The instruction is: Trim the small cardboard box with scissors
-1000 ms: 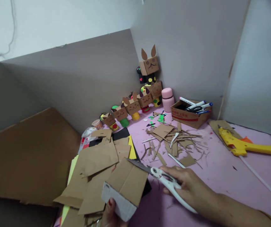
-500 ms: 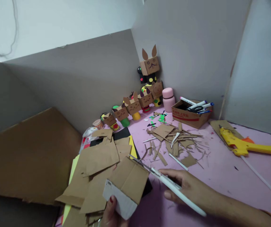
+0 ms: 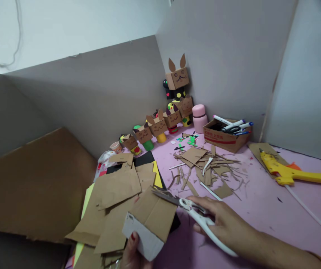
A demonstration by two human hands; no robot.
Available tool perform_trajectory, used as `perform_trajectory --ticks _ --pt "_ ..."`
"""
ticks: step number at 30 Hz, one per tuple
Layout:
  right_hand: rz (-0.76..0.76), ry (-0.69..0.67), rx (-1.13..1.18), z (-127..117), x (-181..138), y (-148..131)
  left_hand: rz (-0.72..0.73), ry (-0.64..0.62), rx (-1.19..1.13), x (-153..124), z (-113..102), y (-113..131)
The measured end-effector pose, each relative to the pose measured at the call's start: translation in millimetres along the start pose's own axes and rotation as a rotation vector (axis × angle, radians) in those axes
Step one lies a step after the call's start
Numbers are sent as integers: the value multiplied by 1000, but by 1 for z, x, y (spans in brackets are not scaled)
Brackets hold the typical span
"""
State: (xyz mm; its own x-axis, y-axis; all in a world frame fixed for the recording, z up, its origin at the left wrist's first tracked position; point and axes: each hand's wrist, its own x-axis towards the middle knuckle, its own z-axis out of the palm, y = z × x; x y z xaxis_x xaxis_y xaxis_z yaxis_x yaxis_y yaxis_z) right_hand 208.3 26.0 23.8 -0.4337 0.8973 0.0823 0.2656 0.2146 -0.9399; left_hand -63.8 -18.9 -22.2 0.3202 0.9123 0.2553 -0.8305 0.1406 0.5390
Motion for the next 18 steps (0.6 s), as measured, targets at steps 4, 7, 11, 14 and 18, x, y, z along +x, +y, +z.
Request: perform_trajectory --ticks 4,7,11,14,18 --pt "-64 2 15 -1 1 2 -8 27 12 -3 -4 -1" --pt "-80 -13 47 -1 1 4 -13 33 15 -2 -3 -2" --pt "-36 -50 200 1 3 9 -33 1 -5 -1 -2 -2" --pt "16 -54 369 1 4 13 -17 28 11 -1 -2 -3" --pt "191 1 622 -2 4 13 -30 90 28 -2 -4 -2"
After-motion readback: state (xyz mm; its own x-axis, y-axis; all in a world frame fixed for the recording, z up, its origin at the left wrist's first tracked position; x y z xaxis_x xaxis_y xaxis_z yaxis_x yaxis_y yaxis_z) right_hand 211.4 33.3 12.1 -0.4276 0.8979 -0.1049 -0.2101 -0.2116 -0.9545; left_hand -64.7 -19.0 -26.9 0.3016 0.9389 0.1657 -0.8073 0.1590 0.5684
